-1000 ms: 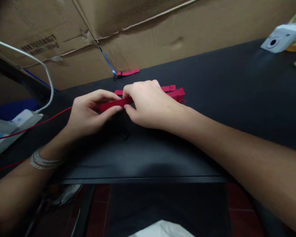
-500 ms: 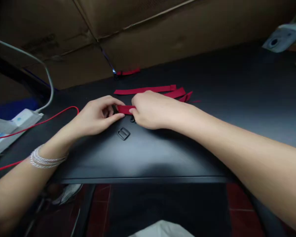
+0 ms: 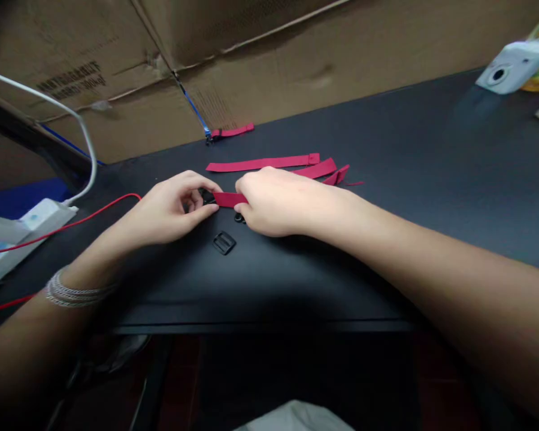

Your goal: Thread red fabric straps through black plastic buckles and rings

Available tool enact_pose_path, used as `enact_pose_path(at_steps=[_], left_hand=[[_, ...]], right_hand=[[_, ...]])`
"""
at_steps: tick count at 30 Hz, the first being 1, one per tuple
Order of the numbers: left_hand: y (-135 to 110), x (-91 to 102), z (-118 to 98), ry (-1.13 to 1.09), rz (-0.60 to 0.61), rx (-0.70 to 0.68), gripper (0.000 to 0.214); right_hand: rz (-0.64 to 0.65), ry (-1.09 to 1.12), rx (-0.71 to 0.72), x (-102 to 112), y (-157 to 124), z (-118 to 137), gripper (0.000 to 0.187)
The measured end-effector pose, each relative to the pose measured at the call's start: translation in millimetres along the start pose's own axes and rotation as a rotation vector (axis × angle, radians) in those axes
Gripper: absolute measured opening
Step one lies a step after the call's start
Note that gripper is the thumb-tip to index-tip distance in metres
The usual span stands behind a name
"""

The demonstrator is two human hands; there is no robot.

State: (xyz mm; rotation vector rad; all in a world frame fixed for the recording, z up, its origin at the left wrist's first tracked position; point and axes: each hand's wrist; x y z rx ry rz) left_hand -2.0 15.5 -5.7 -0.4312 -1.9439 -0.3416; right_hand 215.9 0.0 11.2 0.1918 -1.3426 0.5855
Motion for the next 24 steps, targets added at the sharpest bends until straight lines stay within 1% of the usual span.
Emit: enact_pose_path(at_steps=[4, 9, 13, 17, 20, 24], left_hand=[[0.0, 0.7, -1.5, -0.018, 0.018, 0.024, 0.036], [0.0, 0.2, -2.3, -0.017, 0.014, 0.053, 0.043], [1.0, -1.3, -3.1, 0.027, 0.002, 0.053, 0.033], [2.1, -4.2, -1.3, -0.029, -0.011, 0.082, 0.032], [3.1, -5.4, 0.9, -0.036, -0.049, 0.083, 0.031], [3.5, -3.6, 1.9, 0.077, -0.098, 0.116, 0.034]], right_hand=[[-0.007, -0.002, 0.011, 0.4, -1.3, 0.1, 0.039], [-0.006, -0.024, 0.013, -0.2, -0.8, 0.3, 0.037], [-0.004, -0.020, 0.024, -0.1, -0.3, 1.3, 0.038], [-0.001, -0.021, 0.015, 0.3, -1.0, 1.8, 0.037], [0.004, -0.027, 0.012, 0.1, -1.4, 1.7, 0.037], [0.009, -0.030, 0.019, -0.4, -1.4, 1.4, 0.038]])
Point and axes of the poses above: each hand's wrist, its own y-axis towards the middle knuckle, its own x-axis out of the back of the hand, z = x × y, and after that the axes turned 1 degree about -y, right-handed
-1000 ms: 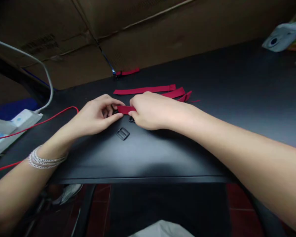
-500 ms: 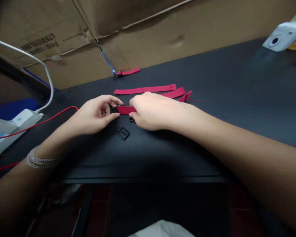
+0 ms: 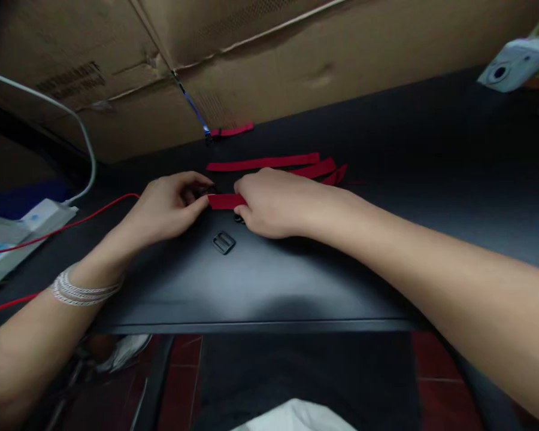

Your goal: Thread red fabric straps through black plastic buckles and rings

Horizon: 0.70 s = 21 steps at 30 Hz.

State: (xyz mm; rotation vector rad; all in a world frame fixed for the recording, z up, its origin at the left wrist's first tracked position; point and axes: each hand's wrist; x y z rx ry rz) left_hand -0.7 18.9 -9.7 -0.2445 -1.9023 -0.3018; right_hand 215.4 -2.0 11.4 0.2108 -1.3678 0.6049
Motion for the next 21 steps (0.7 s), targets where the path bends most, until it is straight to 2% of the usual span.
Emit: enact_pose_path(at_steps=[7, 10, 13, 21], left_hand=[[-2.4, 1.6, 0.8, 0.149, -0.080, -0.012, 0.050], [-1.7, 0.7, 3.0, 0.168, 0.005, -0.043, 0.055], [-0.5, 1.0, 3.1, 0.156, 0.060, -0.056, 0.052], [0.4, 2.2, 3.7, 0.139, -0.001, -0.063, 0.043]], right_hand=[[-0.013, -0.007, 0.012, -0.3, 0.4, -0.6, 0.036], [-0.007, -0.007, 0.002, -0.5, 0.5, -1.1, 0.037], [-0.006, 0.005, 0.002, -0.3, 0.1, -0.3, 0.036], [-0.008, -0.001, 0.000, 0.2, -0.2, -0.3, 0.037]])
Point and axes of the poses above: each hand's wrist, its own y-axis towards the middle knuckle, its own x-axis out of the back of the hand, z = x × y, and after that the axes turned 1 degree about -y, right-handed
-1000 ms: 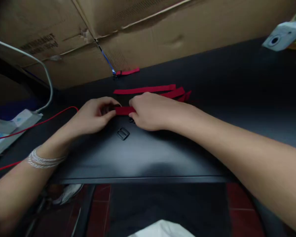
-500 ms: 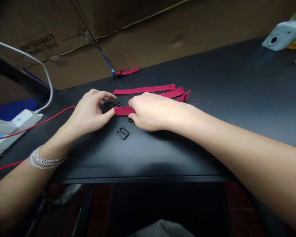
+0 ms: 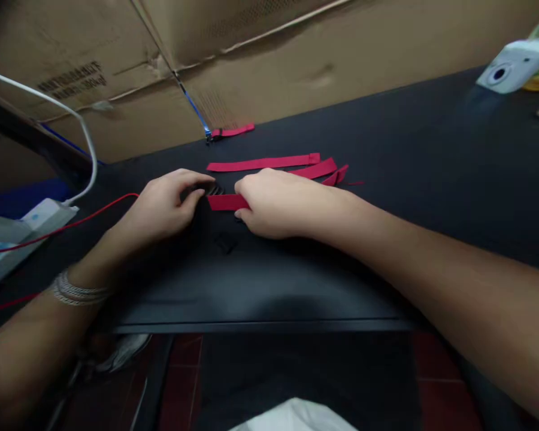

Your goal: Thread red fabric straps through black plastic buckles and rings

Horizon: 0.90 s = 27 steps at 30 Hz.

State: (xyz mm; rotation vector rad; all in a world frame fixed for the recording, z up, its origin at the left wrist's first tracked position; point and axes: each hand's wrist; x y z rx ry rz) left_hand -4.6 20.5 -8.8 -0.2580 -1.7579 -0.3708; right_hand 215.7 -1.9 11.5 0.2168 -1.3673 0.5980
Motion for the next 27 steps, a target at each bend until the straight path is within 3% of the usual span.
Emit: enact_pose_path(at_steps=[5, 13, 20, 27], left_hand=[[-0.4, 0.7, 2.5, 0.034, -0.005, 0.031, 0.043], [1.0, 2.3, 0.2, -0.100, -0.053, 0.115, 0.034], [0.1, -3.5, -0.8, -0.381, -0.124, 0.101, 0.021], [-1.9, -1.1, -5.7, -0.424, -0.190, 0.086, 0.018]], right_hand=[[-0.008, -0.003, 0.011, -0.4, 0.1, 0.6, 0.036], [-0.011, 0.011, 0.006, -0.7, -0.9, -0.6, 0.035], [0.009, 0.013, -0.003, 0.0, -1.3, 1.0, 0.036], [0.005, 0.021, -0.002, -0.3, -0.1, 1.4, 0.039]])
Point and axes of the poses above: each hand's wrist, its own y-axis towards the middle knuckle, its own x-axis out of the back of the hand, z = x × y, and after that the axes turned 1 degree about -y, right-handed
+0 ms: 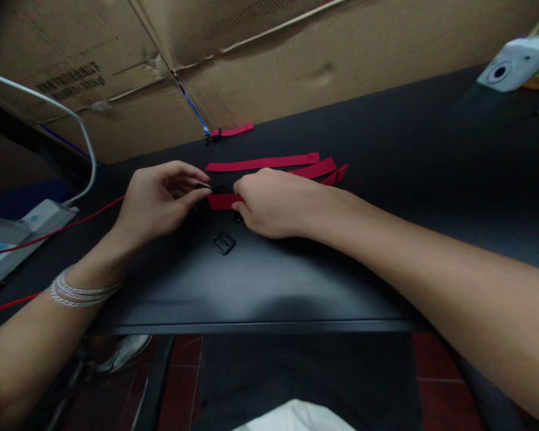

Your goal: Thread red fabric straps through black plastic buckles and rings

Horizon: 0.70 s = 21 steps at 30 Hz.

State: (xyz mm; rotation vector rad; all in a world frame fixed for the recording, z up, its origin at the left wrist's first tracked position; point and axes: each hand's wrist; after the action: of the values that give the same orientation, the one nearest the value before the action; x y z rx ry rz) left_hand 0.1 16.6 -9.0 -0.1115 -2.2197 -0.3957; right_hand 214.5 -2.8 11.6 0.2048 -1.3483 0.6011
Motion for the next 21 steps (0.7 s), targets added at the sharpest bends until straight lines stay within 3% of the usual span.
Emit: enact_pose_path(at_steps=[7, 13, 21], left_hand=[[-0.7, -0.1, -3.5, 0.072, 0.034, -0.016, 0.017], [-2.0, -0.6, -3.1, 0.033, 0.185, -0.116, 0.020], [-1.1, -0.1, -2.2, -0.048, 0.069, -0.160, 0.025]], right_hand=[[-0.039, 0.022, -0.026, -2.4, 3.0, 1.3, 0.037], [-0.038, 0.051, -0.043, -2.0, 1.9, 2.0, 0.035], [-0.127, 0.066, -0.166, -4.4, 6.9, 2.9, 0.032]])
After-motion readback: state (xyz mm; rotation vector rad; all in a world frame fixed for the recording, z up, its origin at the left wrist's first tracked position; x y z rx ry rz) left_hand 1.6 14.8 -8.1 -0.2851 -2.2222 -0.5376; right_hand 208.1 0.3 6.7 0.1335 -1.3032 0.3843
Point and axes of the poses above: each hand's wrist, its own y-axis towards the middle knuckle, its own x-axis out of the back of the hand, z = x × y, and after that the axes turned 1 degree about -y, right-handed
